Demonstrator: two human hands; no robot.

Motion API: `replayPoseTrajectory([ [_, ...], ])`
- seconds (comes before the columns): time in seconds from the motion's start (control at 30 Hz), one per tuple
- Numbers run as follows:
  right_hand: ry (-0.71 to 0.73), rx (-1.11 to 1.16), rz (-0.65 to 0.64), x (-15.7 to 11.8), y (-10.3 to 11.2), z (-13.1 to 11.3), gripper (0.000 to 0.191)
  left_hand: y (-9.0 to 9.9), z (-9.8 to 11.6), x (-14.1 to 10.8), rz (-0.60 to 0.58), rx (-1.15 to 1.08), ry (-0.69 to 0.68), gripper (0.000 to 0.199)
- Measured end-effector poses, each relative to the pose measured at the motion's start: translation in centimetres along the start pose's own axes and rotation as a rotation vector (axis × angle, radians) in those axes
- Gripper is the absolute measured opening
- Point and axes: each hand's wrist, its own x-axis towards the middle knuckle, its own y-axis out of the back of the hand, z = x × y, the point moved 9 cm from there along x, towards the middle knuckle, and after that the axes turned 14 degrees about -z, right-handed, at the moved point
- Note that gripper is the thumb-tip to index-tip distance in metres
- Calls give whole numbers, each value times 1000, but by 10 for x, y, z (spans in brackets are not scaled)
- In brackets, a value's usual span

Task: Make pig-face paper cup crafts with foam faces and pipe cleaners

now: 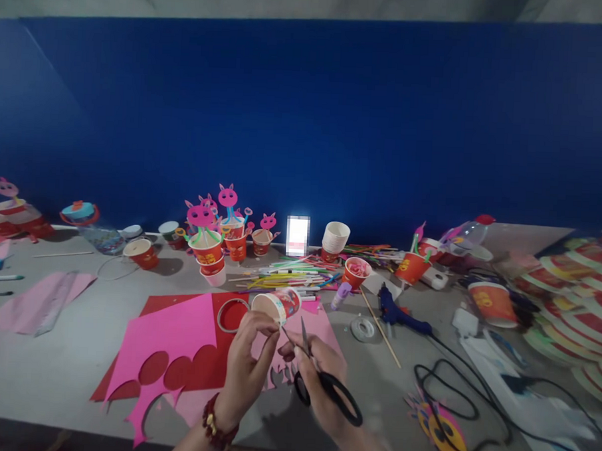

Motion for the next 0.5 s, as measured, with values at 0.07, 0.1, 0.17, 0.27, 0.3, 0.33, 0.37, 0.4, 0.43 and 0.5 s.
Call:
replayPoseTrajectory([
  [0.07, -21, 46, 2, 2, 1, 2, 33, -1, -1, -1, 0, 20, 0, 11],
  [0.1, -30, 86, 5, 2, 0, 4, 34, -1, -1, -1, 2, 31, -5, 12],
  [0.17, -53, 158, 14, 3, -1, 9, 35, -2, -3, -2, 0, 46, -12, 13],
  [0.27, -63, 130, 9, 3, -4, 11, 35, -1, -6, -2, -12, 47, 26, 7],
  [0.3, -55, 86, 7, 2, -4, 9, 34, -1, -6, -2, -14, 44, 42, 5],
  [0.33, -41, 39, 8, 2, -4, 7, 33, 0, -6, -1, -17, 42, 52, 4],
  [0.37, -25, -4, 9, 1, -4, 5, 32, 1, -5, 0, -20, 43, 55, 4],
  [0.4, -13, -37, 9, 1, -3, 3, 31, 2, -4, 0, -24, 47, 53, 5],
  [0.43, -4, -62, 6, 1, -3, 1, 31, 2, -2, 1, -33, 55, 46, 6],
  [0.5, 4, -88, -11, 1, -3, -2, 30, 3, 1, 3, -48, 108, 26, 9],
])
